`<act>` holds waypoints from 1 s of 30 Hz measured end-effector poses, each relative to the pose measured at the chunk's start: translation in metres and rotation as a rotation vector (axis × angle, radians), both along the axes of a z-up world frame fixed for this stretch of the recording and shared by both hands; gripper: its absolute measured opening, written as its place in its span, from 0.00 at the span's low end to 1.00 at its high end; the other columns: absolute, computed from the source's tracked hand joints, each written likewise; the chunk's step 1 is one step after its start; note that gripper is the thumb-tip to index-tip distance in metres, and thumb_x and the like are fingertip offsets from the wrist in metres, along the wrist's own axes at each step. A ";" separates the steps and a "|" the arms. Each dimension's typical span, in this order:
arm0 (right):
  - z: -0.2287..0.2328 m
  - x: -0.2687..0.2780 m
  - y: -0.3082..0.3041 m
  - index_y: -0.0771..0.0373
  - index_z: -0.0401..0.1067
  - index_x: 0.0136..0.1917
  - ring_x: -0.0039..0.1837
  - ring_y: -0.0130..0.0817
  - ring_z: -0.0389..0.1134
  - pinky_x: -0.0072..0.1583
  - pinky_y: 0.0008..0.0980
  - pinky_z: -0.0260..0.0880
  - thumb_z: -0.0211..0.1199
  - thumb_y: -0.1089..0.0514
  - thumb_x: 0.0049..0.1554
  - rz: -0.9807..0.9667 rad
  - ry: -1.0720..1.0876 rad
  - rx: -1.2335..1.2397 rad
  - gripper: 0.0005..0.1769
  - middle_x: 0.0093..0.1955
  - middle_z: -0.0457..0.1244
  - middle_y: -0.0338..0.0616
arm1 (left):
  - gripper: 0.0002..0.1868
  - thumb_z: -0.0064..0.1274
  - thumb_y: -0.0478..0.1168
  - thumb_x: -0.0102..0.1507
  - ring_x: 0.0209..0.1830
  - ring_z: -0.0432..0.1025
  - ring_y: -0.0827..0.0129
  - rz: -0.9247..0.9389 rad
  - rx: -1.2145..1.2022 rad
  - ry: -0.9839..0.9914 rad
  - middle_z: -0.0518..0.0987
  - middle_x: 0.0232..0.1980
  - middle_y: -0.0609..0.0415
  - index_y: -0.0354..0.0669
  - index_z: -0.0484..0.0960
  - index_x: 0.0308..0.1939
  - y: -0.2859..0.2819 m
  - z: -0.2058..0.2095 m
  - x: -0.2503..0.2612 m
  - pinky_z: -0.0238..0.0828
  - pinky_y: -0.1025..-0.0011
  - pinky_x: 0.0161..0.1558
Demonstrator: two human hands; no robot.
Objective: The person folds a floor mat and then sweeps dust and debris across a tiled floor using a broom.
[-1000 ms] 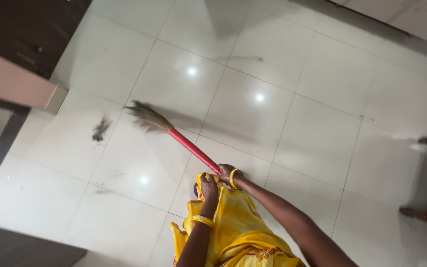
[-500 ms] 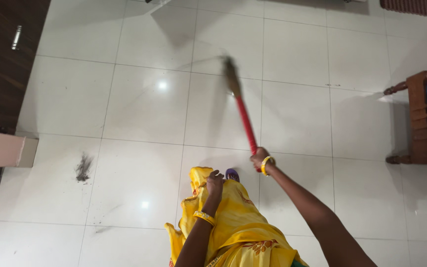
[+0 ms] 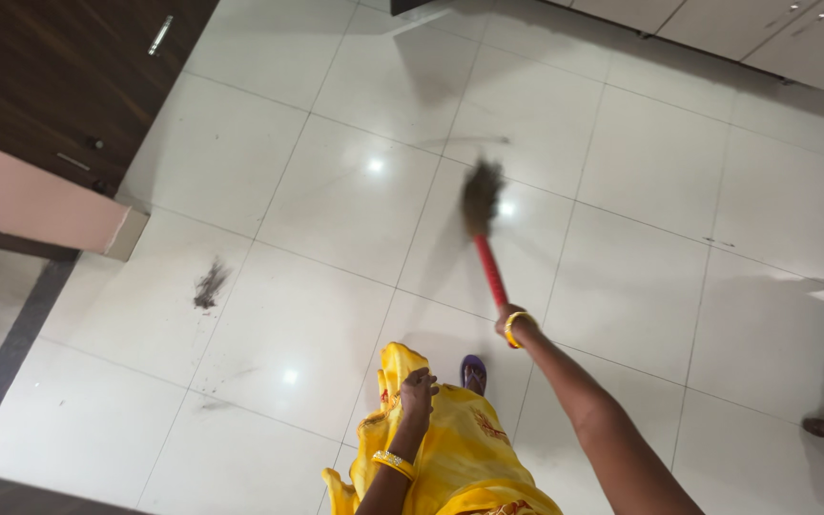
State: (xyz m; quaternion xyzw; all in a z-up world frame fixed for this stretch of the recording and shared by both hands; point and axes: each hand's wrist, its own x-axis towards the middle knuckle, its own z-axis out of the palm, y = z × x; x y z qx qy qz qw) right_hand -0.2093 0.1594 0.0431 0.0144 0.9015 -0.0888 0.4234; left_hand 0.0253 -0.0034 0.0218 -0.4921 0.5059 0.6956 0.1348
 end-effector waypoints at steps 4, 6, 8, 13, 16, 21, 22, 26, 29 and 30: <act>-0.024 0.032 -0.063 0.77 0.68 0.60 0.47 0.51 0.75 0.47 0.45 0.78 0.58 0.63 0.55 0.544 0.040 0.043 0.21 0.48 0.68 0.64 | 0.24 0.45 0.44 0.66 0.45 0.79 0.66 0.063 0.029 -0.020 0.83 0.54 0.52 0.42 0.74 0.65 -0.004 -0.001 0.013 0.70 0.67 0.30; -0.033 0.052 -0.096 0.80 0.68 0.61 0.50 0.54 0.75 0.49 0.46 0.79 0.57 0.63 0.56 0.747 0.076 0.015 0.22 0.51 0.68 0.67 | 0.24 0.44 0.44 0.67 0.47 0.79 0.67 0.059 0.017 -0.037 0.83 0.55 0.53 0.42 0.72 0.66 -0.010 -0.002 0.014 0.73 0.66 0.32; -0.037 0.067 -0.123 0.72 0.73 0.58 0.51 0.54 0.74 0.51 0.48 0.77 0.57 0.64 0.55 0.764 0.012 -0.067 0.18 0.51 0.68 0.65 | 0.24 0.44 0.45 0.67 0.45 0.79 0.67 0.081 0.007 -0.007 0.83 0.54 0.53 0.43 0.73 0.65 -0.015 -0.004 0.009 0.70 0.66 0.31; -0.028 0.079 -0.134 0.71 0.72 0.59 0.48 0.53 0.74 0.48 0.48 0.74 0.57 0.64 0.55 0.596 -0.035 -0.175 0.19 0.45 0.71 0.63 | 0.24 0.46 0.43 0.65 0.43 0.78 0.66 0.116 0.036 -0.001 0.84 0.53 0.52 0.42 0.75 0.65 -0.022 -0.007 0.007 0.69 0.66 0.31; -0.014 0.100 -0.107 0.70 0.67 0.61 0.47 0.51 0.74 0.46 0.51 0.74 0.55 0.67 0.55 0.477 -0.073 -0.151 0.19 0.46 0.70 0.61 | 0.24 0.48 0.42 0.64 0.42 0.78 0.68 0.126 0.048 0.001 0.84 0.53 0.52 0.41 0.74 0.65 -0.026 -0.009 0.007 0.70 0.66 0.31; -0.014 0.118 -0.065 0.63 0.71 0.58 0.46 0.46 0.73 0.48 0.46 0.71 0.59 0.59 0.56 0.363 -0.204 -0.091 0.16 0.46 0.69 0.56 | 0.25 0.49 0.43 0.64 0.41 0.79 0.69 0.100 0.035 0.029 0.84 0.51 0.51 0.40 0.75 0.64 -0.022 -0.013 0.003 0.64 0.69 0.26; -0.019 0.119 -0.064 0.62 0.72 0.57 0.46 0.45 0.72 0.48 0.46 0.72 0.58 0.62 0.54 0.396 -0.190 -0.081 0.16 0.46 0.69 0.56 | 0.24 0.49 0.42 0.64 0.41 0.79 0.69 0.103 0.035 0.037 0.84 0.51 0.52 0.40 0.75 0.64 -0.022 -0.015 0.002 0.64 0.70 0.26; -0.031 0.112 -0.057 0.64 0.74 0.55 0.44 0.44 0.71 0.45 0.43 0.69 0.56 0.64 0.54 0.446 -0.203 -0.052 0.15 0.43 0.69 0.54 | 0.23 0.47 0.40 0.64 0.39 0.79 0.67 0.105 0.015 0.077 0.83 0.50 0.50 0.36 0.75 0.63 -0.020 -0.019 -0.006 0.64 0.72 0.23; -0.024 0.097 -0.046 0.64 0.75 0.51 0.39 0.38 0.70 0.41 0.41 0.70 0.56 0.66 0.52 0.410 -0.241 -0.041 0.14 0.39 0.69 0.49 | 0.23 0.46 0.39 0.64 0.37 0.80 0.66 0.085 -0.007 0.103 0.84 0.49 0.47 0.35 0.75 0.63 -0.018 -0.020 -0.020 0.64 0.73 0.21; -0.019 0.089 -0.041 0.64 0.74 0.50 0.37 0.37 0.69 0.39 0.41 0.69 0.56 0.66 0.52 0.343 -0.219 -0.092 0.12 0.37 0.68 0.48 | 0.23 0.46 0.38 0.64 0.36 0.80 0.66 0.077 -0.010 0.112 0.84 0.49 0.46 0.35 0.76 0.63 -0.015 -0.020 -0.027 0.64 0.73 0.20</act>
